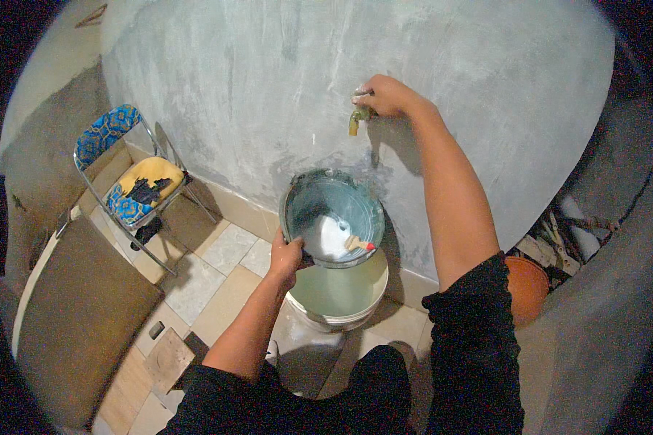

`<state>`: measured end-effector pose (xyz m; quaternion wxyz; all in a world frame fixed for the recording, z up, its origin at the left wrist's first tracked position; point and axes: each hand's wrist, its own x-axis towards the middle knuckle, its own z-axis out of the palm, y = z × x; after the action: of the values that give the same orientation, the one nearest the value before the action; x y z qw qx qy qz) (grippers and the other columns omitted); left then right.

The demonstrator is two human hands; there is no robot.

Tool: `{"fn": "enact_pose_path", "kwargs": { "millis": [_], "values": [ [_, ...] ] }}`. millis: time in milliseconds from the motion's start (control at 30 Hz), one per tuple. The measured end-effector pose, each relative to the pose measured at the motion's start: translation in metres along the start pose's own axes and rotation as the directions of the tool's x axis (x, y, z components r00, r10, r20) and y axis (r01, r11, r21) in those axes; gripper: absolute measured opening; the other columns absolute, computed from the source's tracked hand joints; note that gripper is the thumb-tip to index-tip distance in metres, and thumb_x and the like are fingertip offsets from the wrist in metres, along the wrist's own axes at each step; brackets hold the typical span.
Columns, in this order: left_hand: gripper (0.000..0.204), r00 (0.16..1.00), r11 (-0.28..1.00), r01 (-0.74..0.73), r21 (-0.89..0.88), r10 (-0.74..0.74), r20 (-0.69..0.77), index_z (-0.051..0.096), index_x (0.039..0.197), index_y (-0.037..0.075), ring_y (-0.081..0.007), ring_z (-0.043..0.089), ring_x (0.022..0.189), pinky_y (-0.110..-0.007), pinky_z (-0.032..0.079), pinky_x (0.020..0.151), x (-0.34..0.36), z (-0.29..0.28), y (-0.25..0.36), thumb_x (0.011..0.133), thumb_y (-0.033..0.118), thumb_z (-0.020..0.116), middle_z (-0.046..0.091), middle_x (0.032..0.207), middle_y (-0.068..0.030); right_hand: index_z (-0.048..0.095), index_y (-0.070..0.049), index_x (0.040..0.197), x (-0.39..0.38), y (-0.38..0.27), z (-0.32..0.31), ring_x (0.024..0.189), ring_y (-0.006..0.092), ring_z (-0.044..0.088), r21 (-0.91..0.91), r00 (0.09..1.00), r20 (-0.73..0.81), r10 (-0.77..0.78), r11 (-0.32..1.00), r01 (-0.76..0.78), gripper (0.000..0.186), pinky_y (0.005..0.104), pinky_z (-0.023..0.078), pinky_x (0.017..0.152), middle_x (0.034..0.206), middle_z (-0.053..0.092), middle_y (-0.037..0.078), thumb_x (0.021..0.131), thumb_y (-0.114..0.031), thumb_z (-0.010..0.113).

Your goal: The person mixes a white substance in a bucket, stirs it with a brush, and then applies the mixture to a wall.

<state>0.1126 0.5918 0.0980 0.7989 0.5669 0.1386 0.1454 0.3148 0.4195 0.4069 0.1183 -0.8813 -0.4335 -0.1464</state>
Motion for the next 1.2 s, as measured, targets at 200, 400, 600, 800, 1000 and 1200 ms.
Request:
{"fn": "enact_pose_path", "kwargs": {
  "millis": [200, 400, 600, 800, 1000, 1200],
  "values": [
    [0.051, 0.998, 0.998, -0.033, 0.046, 0.036, -0.055, 0.046, 0.14, 0.009, -0.0281, 0.07, 0.086, -0.043, 0.064, 0.064, -0.008, -0.012, 0.001, 0.09, -0.001, 0.052, 0.062, 0.115, -0.0162, 0.064, -0.002, 0.131, -0.011, 0.004, 0.0, 0.105, 0.0272, 0.067, 0.157, 0.992, 0.118, 0.036, 0.986, -0.054, 0.043, 0.0377, 0.049, 0.094, 0.119, 0.071, 0.018, 0.098, -0.03, 0.064],
    [0.054, 0.997, 1.0, 0.0, -0.024, -0.002, -0.073, 0.048, 0.14, 0.004, -0.0278, 0.066, 0.099, -0.041, 0.06, 0.077, -0.019, 0.0, 0.016, 0.087, -0.002, 0.052, 0.063, 0.12, -0.017, 0.067, -0.008, 0.132, -0.01, 0.019, -0.004, 0.095, 0.0198, 0.064, 0.237, 0.973, 0.195, 0.126, 0.956, -0.172, 0.038, 0.036, 0.05, 0.089, 0.108, 0.074, 0.01, 0.097, -0.024, 0.067],
    [0.052, 0.997, 0.996, -0.045, -0.073, 0.041, -0.062, 0.048, 0.139, 0.004, -0.0272, 0.066, 0.096, -0.04, 0.06, 0.076, -0.024, -0.004, 0.023, 0.088, -0.002, 0.051, 0.063, 0.115, -0.016, 0.069, -0.005, 0.124, -0.014, 0.016, 0.001, 0.085, 0.018, 0.062, 0.273, 0.979, 0.152, 0.134, 0.947, -0.172, 0.032, 0.0357, 0.05, 0.082, 0.096, 0.073, 0.008, 0.095, -0.021, 0.068],
    [0.044, 0.985, 0.982, -0.13, 0.133, 0.144, -0.094, 0.049, 0.133, 0.003, -0.0275, 0.07, 0.09, -0.042, 0.064, 0.07, -0.011, -0.024, 0.008, 0.089, 0.002, 0.054, 0.064, 0.105, -0.0155, 0.067, -0.002, 0.123, -0.058, -0.019, 0.051, 0.095, 0.0344, 0.064, -0.081, 0.801, -0.594, 0.075, 0.985, -0.153, 0.034, 0.0424, 0.05, 0.088, 0.102, 0.068, 0.019, 0.093, -0.017, 0.066],
    [0.056, 0.989, 0.979, -0.088, 0.182, 0.108, -0.103, 0.048, 0.142, 0.005, -0.0243, 0.066, 0.09, -0.038, 0.059, 0.073, -0.015, -0.04, 0.021, 0.087, -0.003, 0.054, 0.065, 0.106, -0.0153, 0.069, 0.001, 0.109, -0.163, -0.086, 0.182, 0.103, 0.0417, 0.064, 0.19, 0.962, -0.151, 0.227, 0.962, -0.197, 0.032, 0.0495, 0.05, 0.095, 0.105, 0.068, 0.024, 0.087, -0.022, 0.071],
    [0.06, 0.999, 0.979, -0.047, 0.197, 0.05, -0.011, 0.045, 0.146, 0.007, -0.0247, 0.069, 0.083, -0.039, 0.062, 0.065, -0.022, -0.052, 0.022, 0.087, -0.001, 0.052, 0.066, 0.108, -0.0151, 0.075, -0.001, 0.098, -0.175, -0.123, 0.246, 0.102, 0.0396, 0.07, -0.193, 0.896, 0.364, 0.253, 0.962, -0.193, 0.021, 0.0497, 0.054, 0.091, 0.102, 0.073, 0.024, 0.08, -0.012, 0.071]
  ]
}}
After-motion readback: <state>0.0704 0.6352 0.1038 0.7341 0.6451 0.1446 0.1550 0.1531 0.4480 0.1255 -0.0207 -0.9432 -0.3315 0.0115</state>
